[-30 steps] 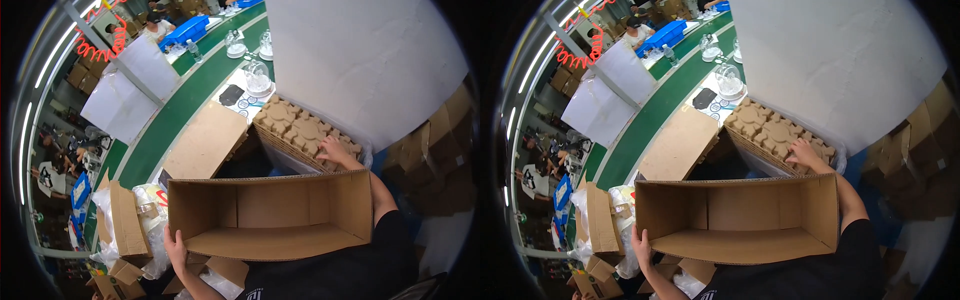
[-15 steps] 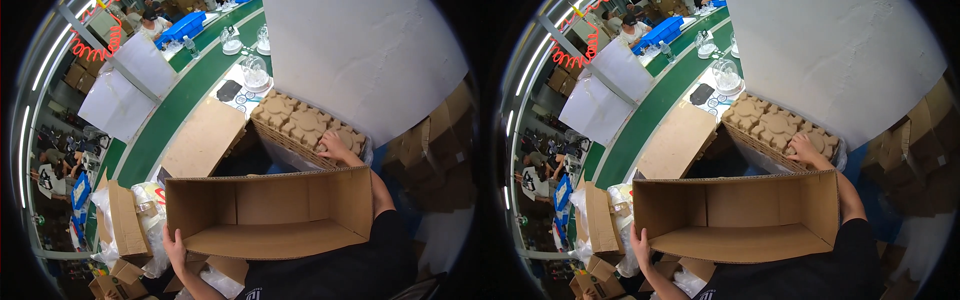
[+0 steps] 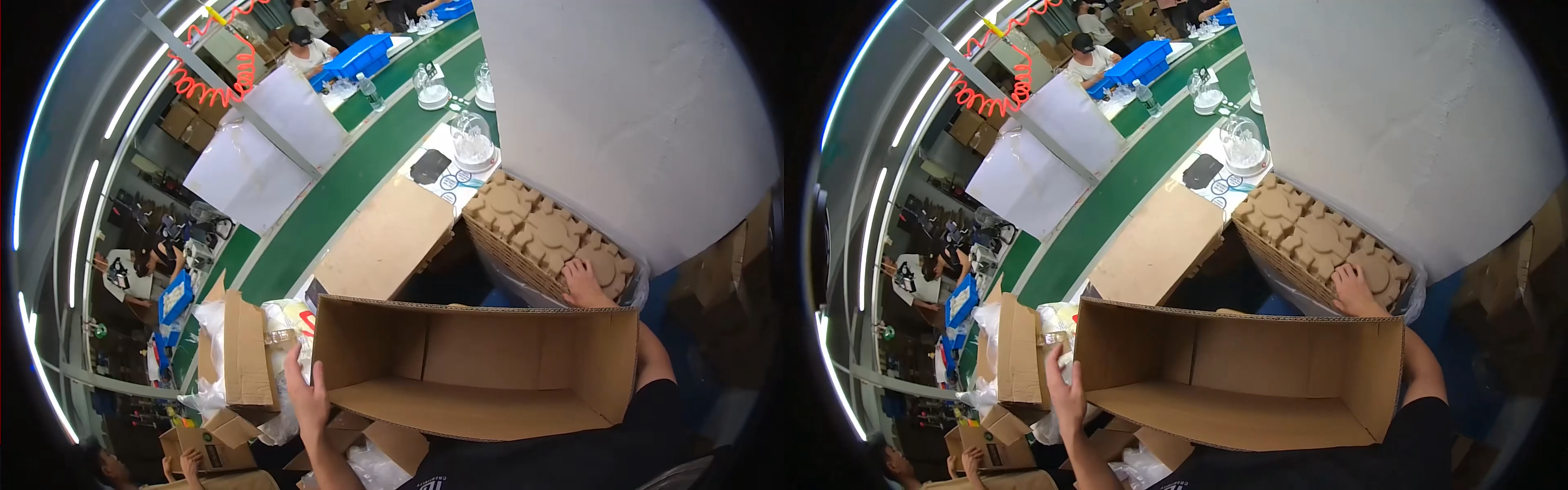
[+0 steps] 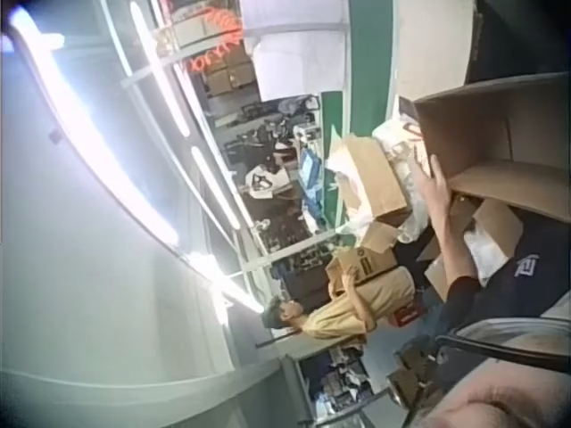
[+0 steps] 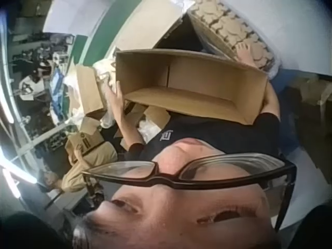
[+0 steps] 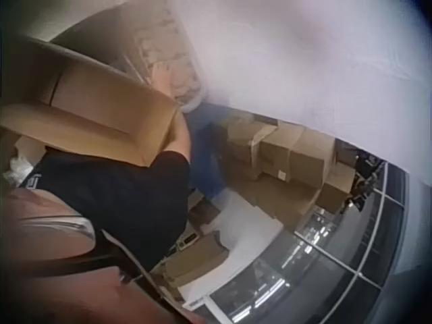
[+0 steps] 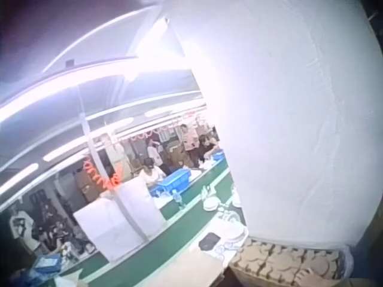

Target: Packing LED dome lights into a cardboard shipping box with protective trays and plastic bags.

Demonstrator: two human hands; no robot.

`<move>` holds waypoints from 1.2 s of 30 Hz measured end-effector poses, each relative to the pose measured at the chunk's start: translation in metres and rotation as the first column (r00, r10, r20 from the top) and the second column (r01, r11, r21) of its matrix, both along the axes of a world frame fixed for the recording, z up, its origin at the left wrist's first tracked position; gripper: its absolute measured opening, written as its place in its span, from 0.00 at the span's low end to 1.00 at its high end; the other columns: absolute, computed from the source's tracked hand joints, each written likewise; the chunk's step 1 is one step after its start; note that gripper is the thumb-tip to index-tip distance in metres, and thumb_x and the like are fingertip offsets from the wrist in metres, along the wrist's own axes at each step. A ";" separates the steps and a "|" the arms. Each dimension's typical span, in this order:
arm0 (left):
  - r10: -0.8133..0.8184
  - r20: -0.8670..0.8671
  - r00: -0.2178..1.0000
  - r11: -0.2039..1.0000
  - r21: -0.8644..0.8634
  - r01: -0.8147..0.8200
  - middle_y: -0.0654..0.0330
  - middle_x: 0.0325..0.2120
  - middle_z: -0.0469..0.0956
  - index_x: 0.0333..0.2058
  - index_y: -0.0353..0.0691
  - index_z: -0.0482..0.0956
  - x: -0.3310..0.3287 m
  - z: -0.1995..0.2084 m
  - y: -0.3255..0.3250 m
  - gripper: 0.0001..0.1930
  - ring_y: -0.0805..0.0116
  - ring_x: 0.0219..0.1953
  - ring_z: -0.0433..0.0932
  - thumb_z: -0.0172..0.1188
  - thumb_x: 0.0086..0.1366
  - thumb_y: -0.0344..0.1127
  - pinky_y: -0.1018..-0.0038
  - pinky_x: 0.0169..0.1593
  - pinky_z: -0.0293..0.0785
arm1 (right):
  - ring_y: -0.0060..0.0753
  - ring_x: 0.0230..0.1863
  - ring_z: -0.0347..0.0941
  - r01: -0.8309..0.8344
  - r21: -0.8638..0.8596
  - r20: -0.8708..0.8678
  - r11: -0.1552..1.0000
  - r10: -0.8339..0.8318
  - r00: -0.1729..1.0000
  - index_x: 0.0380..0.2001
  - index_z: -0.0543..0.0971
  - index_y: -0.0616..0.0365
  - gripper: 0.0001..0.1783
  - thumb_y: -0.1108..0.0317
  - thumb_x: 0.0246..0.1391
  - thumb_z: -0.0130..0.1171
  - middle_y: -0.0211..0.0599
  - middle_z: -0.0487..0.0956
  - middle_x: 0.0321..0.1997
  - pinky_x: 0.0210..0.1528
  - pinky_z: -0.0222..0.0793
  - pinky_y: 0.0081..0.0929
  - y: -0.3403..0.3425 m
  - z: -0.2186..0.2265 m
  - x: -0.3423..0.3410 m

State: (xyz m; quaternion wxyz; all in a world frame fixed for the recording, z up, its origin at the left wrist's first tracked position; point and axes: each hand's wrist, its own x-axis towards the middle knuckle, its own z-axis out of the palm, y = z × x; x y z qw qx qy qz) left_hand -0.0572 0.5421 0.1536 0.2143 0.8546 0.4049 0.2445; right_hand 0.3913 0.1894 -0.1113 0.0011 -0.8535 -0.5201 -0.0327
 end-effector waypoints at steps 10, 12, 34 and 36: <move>-0.936 -0.223 0.272 0.300 -0.101 0.949 0.52 0.42 0.78 0.44 0.36 0.77 0.282 0.079 -0.042 0.11 0.50 0.46 0.76 0.57 0.62 0.30 0.64 0.49 0.73 | 0.40 0.55 0.64 0.036 0.186 -0.063 0.982 -0.025 0.998 0.40 0.72 0.54 0.27 0.60 0.35 0.69 0.37 0.71 0.44 0.59 0.54 0.43 -0.006 0.023 -0.003; -0.824 -0.567 -0.009 0.213 -0.324 0.922 0.53 0.43 0.79 0.43 0.39 0.80 0.324 0.050 -0.044 0.13 0.50 0.46 0.77 0.55 0.64 0.39 0.60 0.49 0.73 | 0.39 0.55 0.64 0.044 0.219 -0.053 0.975 -0.034 0.998 0.40 0.72 0.54 0.28 0.59 0.33 0.70 0.37 0.71 0.44 0.59 0.55 0.43 0.003 0.034 -0.005; -0.648 -0.662 -0.377 0.003 -0.497 0.868 0.35 0.67 0.50 0.63 0.28 0.59 0.391 -0.208 -0.106 0.37 0.46 0.71 0.48 0.59 0.58 0.41 0.50 0.70 0.47 | 0.37 0.51 0.66 0.130 0.242 -0.108 0.961 -0.107 0.988 0.36 0.72 0.55 0.20 0.69 0.36 0.65 0.34 0.71 0.40 0.60 0.56 0.39 -0.004 0.053 -0.015; -0.646 -0.660 -0.384 -0.013 -0.494 0.870 0.35 0.67 0.50 0.62 0.28 0.61 0.390 -0.207 -0.104 0.36 0.46 0.71 0.48 0.59 0.57 0.40 0.50 0.70 0.47 | 0.37 0.50 0.66 0.115 0.230 -0.116 0.966 -0.090 0.989 0.36 0.72 0.55 0.20 0.69 0.36 0.65 0.35 0.71 0.40 0.60 0.56 0.39 -0.003 0.056 -0.014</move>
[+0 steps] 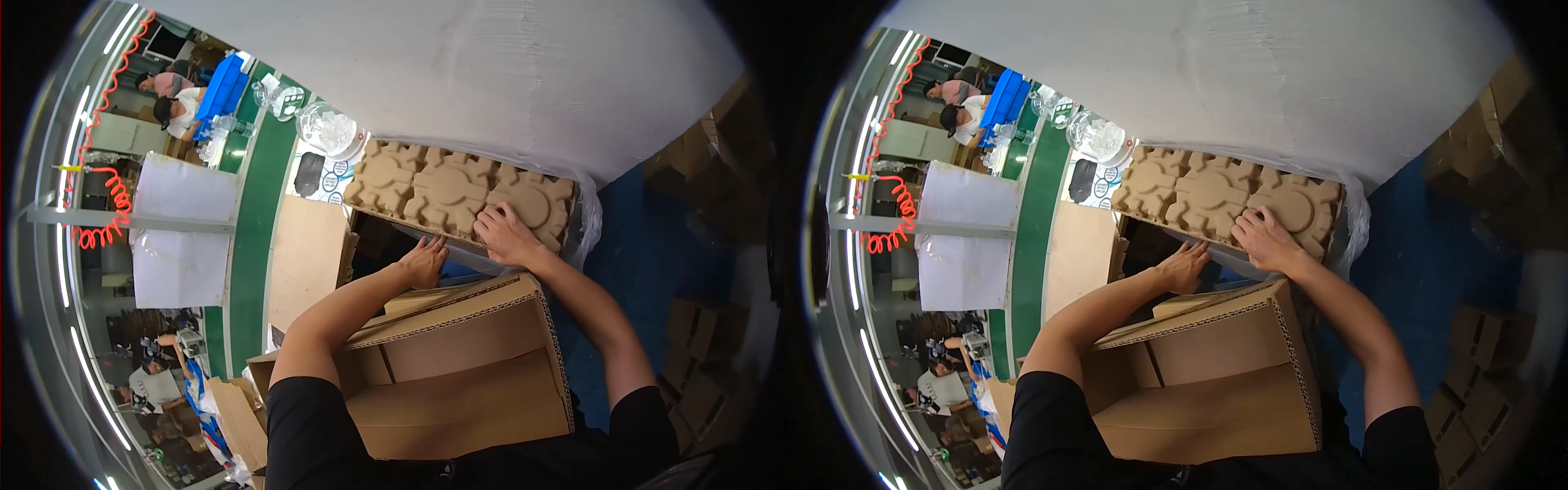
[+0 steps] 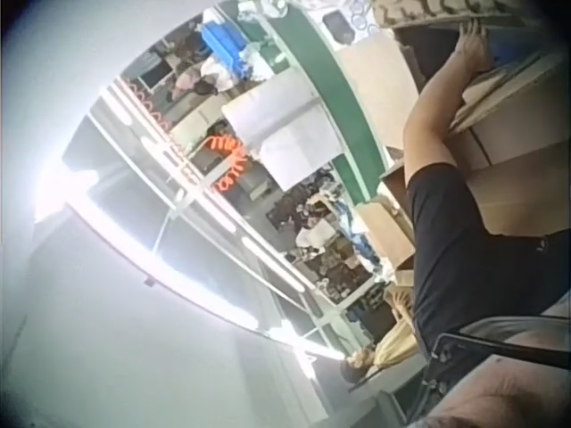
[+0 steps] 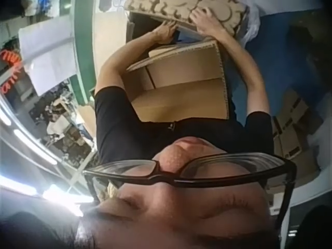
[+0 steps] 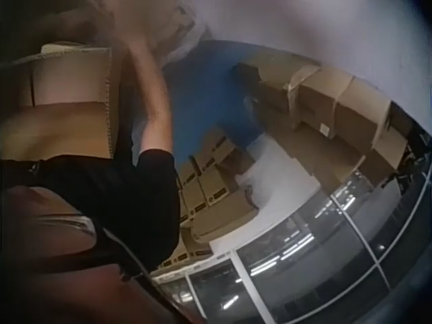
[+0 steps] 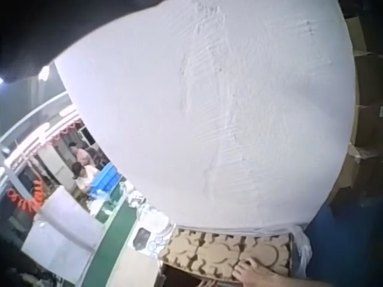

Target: Packing LED dome lights into a cardboard shipping box with protective trays and plastic bags.

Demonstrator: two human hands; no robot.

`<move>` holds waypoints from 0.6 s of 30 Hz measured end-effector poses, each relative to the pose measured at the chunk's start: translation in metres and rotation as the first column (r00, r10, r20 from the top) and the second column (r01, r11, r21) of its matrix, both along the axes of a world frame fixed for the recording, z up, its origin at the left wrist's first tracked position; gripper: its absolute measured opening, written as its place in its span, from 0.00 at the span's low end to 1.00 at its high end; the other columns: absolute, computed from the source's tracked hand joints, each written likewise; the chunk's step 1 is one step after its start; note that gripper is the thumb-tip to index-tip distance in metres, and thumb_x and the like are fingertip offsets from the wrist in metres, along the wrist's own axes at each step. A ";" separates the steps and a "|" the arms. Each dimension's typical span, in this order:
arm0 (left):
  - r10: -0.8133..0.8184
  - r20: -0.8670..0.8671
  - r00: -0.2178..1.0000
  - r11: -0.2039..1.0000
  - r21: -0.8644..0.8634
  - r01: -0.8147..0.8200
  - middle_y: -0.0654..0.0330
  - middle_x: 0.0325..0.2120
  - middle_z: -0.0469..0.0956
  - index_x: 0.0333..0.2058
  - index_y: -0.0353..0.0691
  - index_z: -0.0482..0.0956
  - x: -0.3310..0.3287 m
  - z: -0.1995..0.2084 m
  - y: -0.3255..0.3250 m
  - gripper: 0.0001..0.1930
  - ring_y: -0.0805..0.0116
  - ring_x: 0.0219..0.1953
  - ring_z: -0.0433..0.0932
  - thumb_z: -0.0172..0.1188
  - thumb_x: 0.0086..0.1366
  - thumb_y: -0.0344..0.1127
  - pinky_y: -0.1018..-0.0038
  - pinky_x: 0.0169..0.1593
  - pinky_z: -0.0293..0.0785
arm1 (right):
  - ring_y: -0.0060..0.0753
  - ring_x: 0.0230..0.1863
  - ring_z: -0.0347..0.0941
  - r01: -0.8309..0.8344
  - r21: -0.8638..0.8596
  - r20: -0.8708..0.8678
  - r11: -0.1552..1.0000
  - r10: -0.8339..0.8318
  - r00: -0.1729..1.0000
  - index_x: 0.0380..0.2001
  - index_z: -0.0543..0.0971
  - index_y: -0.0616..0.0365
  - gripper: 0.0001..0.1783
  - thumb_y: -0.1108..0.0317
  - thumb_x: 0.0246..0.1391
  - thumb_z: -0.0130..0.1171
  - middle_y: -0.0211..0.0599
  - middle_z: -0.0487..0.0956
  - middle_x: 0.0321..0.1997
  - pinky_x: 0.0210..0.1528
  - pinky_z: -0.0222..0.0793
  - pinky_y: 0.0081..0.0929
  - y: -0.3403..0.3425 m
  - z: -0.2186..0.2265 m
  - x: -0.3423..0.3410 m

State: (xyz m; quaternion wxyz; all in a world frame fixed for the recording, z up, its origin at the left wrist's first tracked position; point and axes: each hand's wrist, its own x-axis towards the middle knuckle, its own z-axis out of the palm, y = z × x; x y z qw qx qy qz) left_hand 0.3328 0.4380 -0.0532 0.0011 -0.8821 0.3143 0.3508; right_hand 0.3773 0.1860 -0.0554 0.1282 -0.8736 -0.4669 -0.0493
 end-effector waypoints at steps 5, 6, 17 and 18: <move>0.042 -0.061 0.997 0.998 -0.052 -0.045 0.35 0.67 0.52 0.59 0.27 0.65 0.013 0.002 0.000 0.35 0.45 0.71 0.50 0.60 0.55 0.39 0.51 0.70 0.48 | 0.38 0.50 0.66 -0.014 0.036 -0.036 0.999 0.015 0.999 0.35 0.72 0.56 0.21 0.71 0.33 0.66 0.37 0.71 0.40 0.58 0.57 0.38 0.002 0.013 0.001; 0.051 -0.094 0.994 0.997 -0.055 -0.057 0.35 0.66 0.53 0.60 0.28 0.64 0.016 0.004 0.000 0.35 0.45 0.70 0.51 0.60 0.54 0.39 0.51 0.70 0.48 | 0.38 0.50 0.66 -0.017 0.033 -0.039 0.999 0.018 0.999 0.35 0.72 0.56 0.21 0.71 0.33 0.66 0.37 0.71 0.40 0.58 0.57 0.38 0.002 0.012 0.000; 0.442 -0.364 0.820 0.857 -0.098 -0.506 0.49 0.45 0.80 0.46 0.43 0.81 0.016 -0.032 0.095 0.19 0.49 0.54 0.76 0.63 0.56 0.41 0.46 0.60 0.67 | 0.43 0.52 0.65 -0.063 0.086 -0.086 0.994 0.071 0.994 0.34 0.71 0.58 0.22 0.69 0.33 0.68 0.41 0.70 0.41 0.60 0.57 0.40 0.007 0.008 0.003; 0.711 -0.484 0.509 0.650 0.176 -0.739 0.54 0.37 0.83 0.39 0.42 0.84 0.031 -0.025 0.114 0.12 0.52 0.45 0.81 0.62 0.57 0.38 0.51 0.47 0.78 | 0.43 0.52 0.65 -0.053 0.086 -0.072 0.995 0.059 0.996 0.34 0.71 0.58 0.22 0.69 0.34 0.68 0.41 0.70 0.41 0.60 0.57 0.40 0.002 0.003 0.005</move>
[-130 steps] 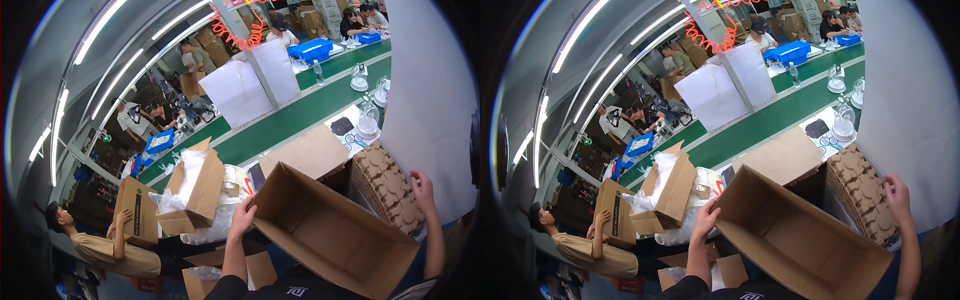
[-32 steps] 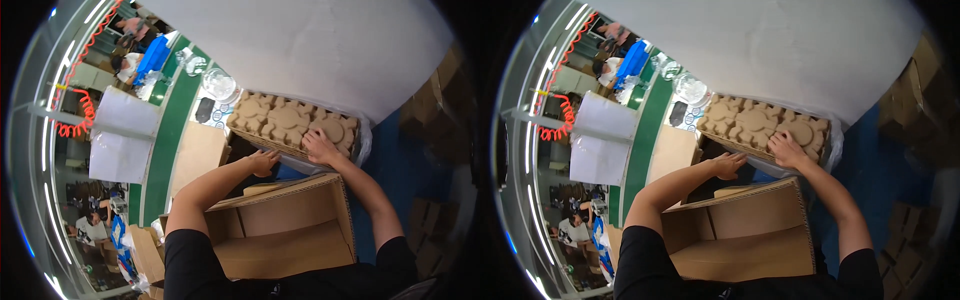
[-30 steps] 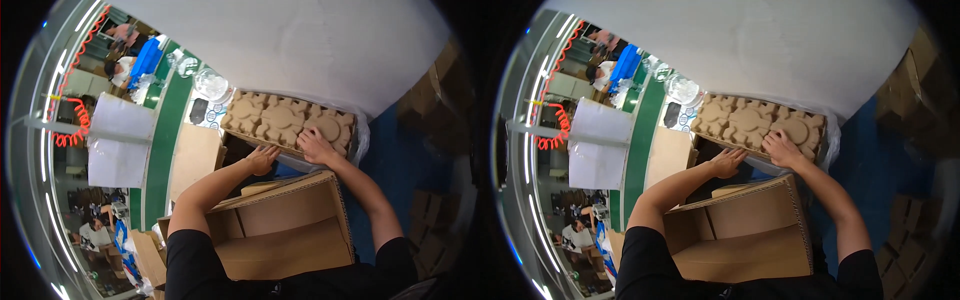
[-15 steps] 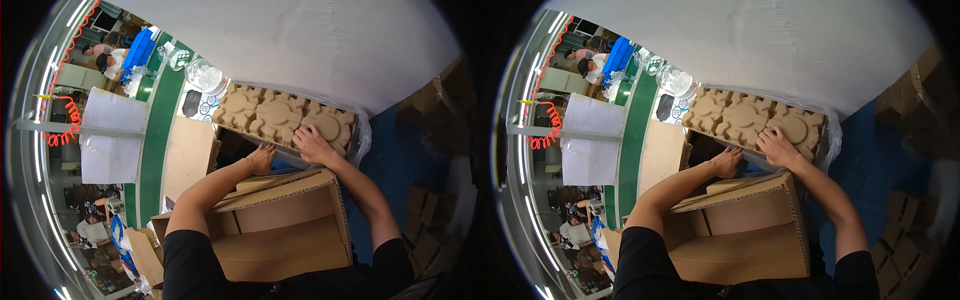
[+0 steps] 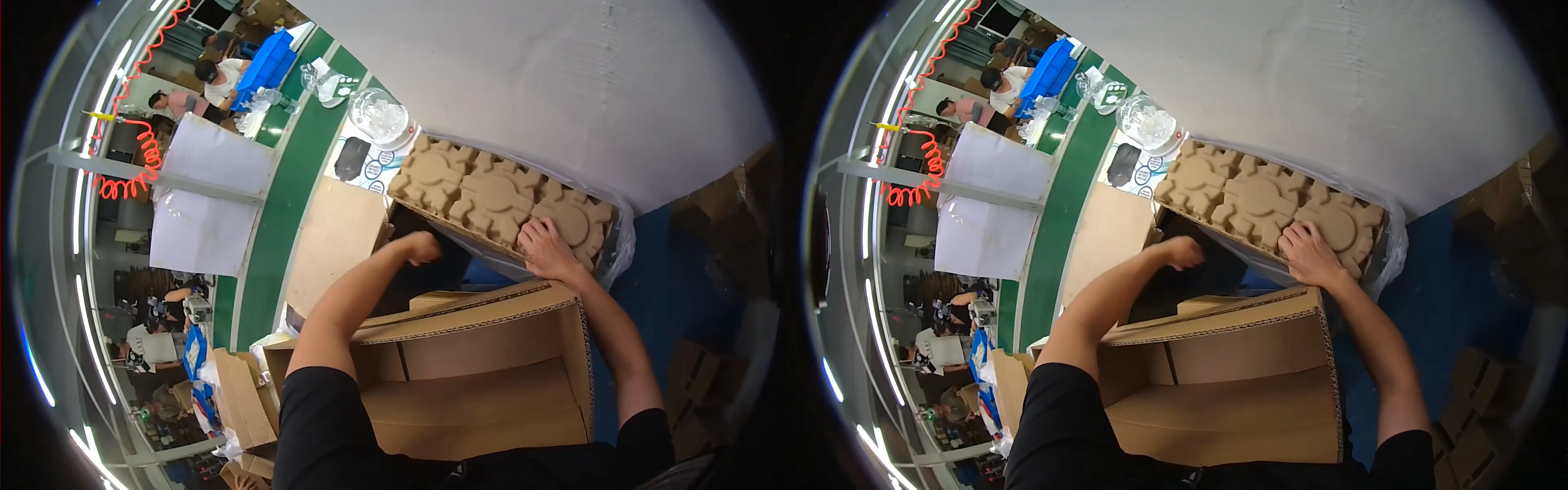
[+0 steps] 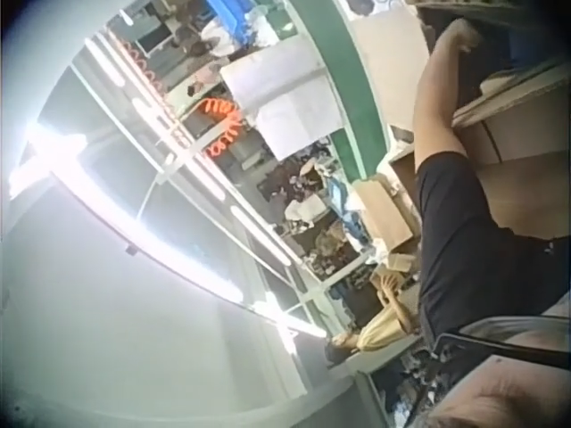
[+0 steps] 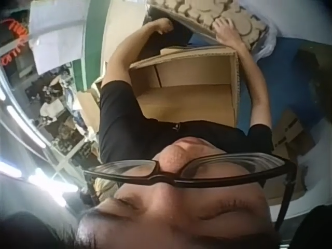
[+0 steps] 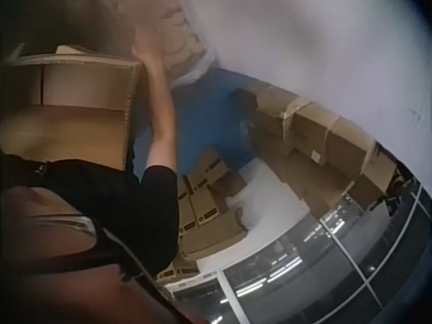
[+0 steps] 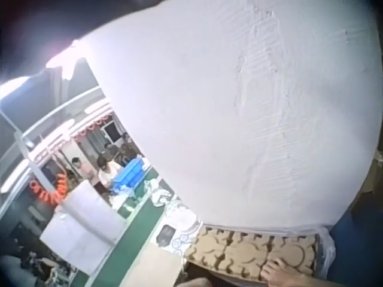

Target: Packing LED dome lights into a cardboard shipping box with protective trays and plastic bags.

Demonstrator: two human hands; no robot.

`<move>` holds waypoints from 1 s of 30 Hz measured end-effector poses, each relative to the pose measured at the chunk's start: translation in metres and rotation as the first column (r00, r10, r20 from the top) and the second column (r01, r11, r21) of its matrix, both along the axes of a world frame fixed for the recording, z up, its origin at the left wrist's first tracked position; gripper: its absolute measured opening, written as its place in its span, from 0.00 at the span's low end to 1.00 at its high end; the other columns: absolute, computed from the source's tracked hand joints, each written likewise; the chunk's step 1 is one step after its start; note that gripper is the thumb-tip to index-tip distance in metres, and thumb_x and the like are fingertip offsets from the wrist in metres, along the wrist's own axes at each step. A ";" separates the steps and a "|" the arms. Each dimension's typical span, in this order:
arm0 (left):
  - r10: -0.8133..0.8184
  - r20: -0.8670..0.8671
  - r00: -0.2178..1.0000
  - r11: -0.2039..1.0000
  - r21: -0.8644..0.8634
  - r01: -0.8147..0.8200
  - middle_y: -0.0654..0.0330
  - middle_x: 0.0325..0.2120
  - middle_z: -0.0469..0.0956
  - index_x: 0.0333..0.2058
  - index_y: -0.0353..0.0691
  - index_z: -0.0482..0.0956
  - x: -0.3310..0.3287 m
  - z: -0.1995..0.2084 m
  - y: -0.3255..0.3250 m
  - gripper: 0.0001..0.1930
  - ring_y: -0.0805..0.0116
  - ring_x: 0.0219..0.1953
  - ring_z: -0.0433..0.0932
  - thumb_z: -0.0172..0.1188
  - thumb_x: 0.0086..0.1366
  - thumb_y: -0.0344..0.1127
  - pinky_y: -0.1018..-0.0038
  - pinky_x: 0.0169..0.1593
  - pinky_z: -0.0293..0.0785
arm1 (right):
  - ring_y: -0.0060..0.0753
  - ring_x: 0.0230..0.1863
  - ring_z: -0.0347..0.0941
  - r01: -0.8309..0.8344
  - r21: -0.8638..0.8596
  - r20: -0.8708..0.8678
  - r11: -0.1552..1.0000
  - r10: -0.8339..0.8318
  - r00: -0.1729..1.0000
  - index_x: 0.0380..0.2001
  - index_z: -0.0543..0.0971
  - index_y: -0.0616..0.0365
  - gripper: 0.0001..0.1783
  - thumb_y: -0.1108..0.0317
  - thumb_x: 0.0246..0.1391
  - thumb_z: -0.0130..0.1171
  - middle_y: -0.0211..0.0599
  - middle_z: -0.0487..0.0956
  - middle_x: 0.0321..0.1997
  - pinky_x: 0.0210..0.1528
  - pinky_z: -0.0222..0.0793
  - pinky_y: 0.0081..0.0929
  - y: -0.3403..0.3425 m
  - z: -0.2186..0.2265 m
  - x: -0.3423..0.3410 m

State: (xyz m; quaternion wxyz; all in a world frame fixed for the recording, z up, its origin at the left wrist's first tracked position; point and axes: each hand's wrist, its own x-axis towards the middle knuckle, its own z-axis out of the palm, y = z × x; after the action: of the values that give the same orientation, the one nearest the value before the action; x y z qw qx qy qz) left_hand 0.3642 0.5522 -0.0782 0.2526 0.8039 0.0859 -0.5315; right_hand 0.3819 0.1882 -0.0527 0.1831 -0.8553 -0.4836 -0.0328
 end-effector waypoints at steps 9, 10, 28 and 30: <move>0.365 0.751 0.549 0.854 -0.035 -0.520 0.35 0.51 0.74 0.57 0.27 0.69 0.064 -0.014 0.115 0.34 0.46 0.58 0.72 0.50 0.66 0.55 0.62 0.61 0.66 | 0.41 0.51 0.65 0.002 -0.046 -0.015 0.999 -0.002 1.000 0.34 0.70 0.57 0.22 0.68 0.33 0.68 0.39 0.70 0.41 0.59 0.57 0.40 0.002 -0.001 -0.005; 0.411 0.745 0.526 0.829 -0.065 -0.556 0.35 0.52 0.74 0.57 0.25 0.69 0.067 -0.022 0.109 0.37 0.46 0.58 0.72 0.51 0.66 0.58 0.63 0.61 0.65 | 0.41 0.50 0.65 -0.008 -0.045 -0.011 0.999 0.007 1.000 0.34 0.70 0.57 0.23 0.67 0.33 0.68 0.39 0.70 0.41 0.59 0.57 0.41 0.003 -0.002 -0.007; 0.827 0.235 0.511 0.562 -0.389 -0.730 0.53 0.47 0.75 0.52 0.37 0.71 0.074 0.022 0.086 0.34 0.60 0.46 0.76 0.67 0.57 0.57 0.64 0.45 0.77 | 0.33 0.45 0.73 0.985 0.160 -0.790 0.072 -0.589 0.171 0.41 0.75 0.63 0.20 0.58 0.55 0.66 0.42 0.78 0.44 0.49 0.67 0.29 -0.109 -0.038 -0.093; 0.821 0.225 0.525 0.570 -0.378 -0.730 0.53 0.48 0.74 0.53 0.37 0.71 0.071 0.022 0.086 0.34 0.60 0.46 0.76 0.67 0.58 0.57 0.64 0.46 0.77 | 0.30 0.44 0.73 0.998 0.048 -0.923 0.051 -0.380 0.063 0.42 0.76 0.65 0.22 0.55 0.57 0.64 0.41 0.79 0.43 0.48 0.67 0.27 -0.116 -0.033 -0.098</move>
State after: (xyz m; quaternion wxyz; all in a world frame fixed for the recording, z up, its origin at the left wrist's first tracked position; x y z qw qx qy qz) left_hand 0.4353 0.6386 -0.0559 0.5689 0.7287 0.3229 -0.2028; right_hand 0.2843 0.0724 -0.0855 0.6211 -0.7356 0.2700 0.0174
